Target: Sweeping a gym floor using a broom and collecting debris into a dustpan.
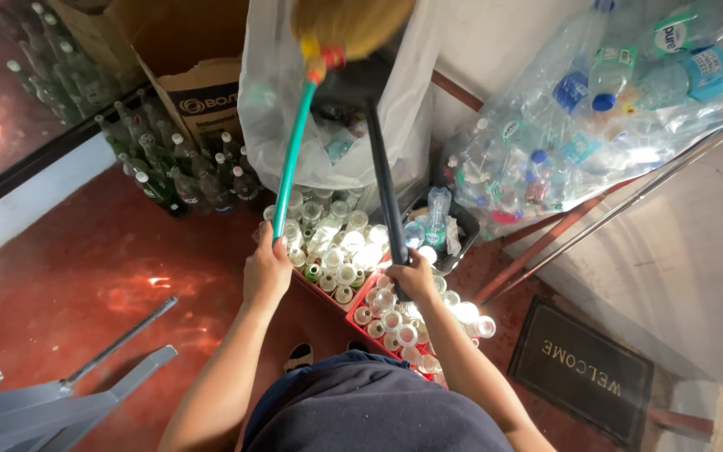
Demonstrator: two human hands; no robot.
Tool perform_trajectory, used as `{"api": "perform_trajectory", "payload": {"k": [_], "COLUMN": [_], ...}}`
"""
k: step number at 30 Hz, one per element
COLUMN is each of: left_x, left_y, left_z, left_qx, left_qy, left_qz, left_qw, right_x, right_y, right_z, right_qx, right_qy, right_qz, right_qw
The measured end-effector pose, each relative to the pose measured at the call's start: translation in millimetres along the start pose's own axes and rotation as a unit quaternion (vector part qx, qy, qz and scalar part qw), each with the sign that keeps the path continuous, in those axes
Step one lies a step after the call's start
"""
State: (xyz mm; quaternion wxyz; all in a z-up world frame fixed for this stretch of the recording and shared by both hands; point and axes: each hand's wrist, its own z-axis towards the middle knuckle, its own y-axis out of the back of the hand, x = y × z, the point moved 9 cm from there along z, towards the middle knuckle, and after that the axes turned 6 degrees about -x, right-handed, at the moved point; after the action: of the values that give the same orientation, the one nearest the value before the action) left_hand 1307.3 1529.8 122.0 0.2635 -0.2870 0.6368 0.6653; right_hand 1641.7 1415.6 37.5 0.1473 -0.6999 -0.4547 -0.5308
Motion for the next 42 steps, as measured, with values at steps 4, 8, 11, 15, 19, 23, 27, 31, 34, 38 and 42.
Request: {"api": "perform_trajectory", "payload": {"k": [4, 8, 11, 15, 19, 23, 27, 31, 34, 38, 42], "left_x": [-15, -86, -71, -37, -68, -111, -71, -10, -26, -46, -68], "left_y": [16, 65, 49, 28, 55, 85, 47, -11, 3, 14, 32], "left_z": [9, -6, 1, 24, 24, 1, -3, 1, -12, -36, -33], "left_qx": [0.025, -0.033, -0.047, 0.004, -0.025, -0.112, -0.079, 0.049, 0.07, 0.215, 0.223], "left_qy": [0.03, -0.01, -0.01, 0.012, -0.012, -0.045, -0.004, 0.157, 0.222, 0.265, 0.228], "left_qz": [-0.032, -0.119, -0.087, 0.017, -0.048, -0.118, -0.043, -0.229, -0.375, -0.581, -0.63], "left_qw": [0.999, 0.992, 0.995, 1.0, 0.998, 0.986, 0.996, 0.959, 0.897, 0.739, 0.708], "right_x": [34, 38, 56, 90, 55, 47, 92, 107, 109, 128, 135], "right_y": [15, 23, 20, 22, 33, 36, 43, 49, 51, 46, 34], "right_z": [-9, -2, -17, -27, -5, 1, -21, -27, -24, -56, -52], "right_qx": [0.001, 0.003, 0.012, 0.031, 0.027, 0.033, 0.038, 0.046, 0.054, 0.154, 0.299], "right_qy": [0.019, 0.037, 0.036, 0.062, 0.044, 0.022, 0.047, 0.037, 0.022, -0.091, -0.139], "right_qz": [0.062, 0.058, 0.077, 0.048, 0.037, 0.06, 0.083, 0.108, 0.126, 0.278, 0.386], "right_qw": [0.998, 0.998, 0.996, 0.996, 0.998, 0.997, 0.995, 0.992, 0.99, 0.944, 0.862]}}
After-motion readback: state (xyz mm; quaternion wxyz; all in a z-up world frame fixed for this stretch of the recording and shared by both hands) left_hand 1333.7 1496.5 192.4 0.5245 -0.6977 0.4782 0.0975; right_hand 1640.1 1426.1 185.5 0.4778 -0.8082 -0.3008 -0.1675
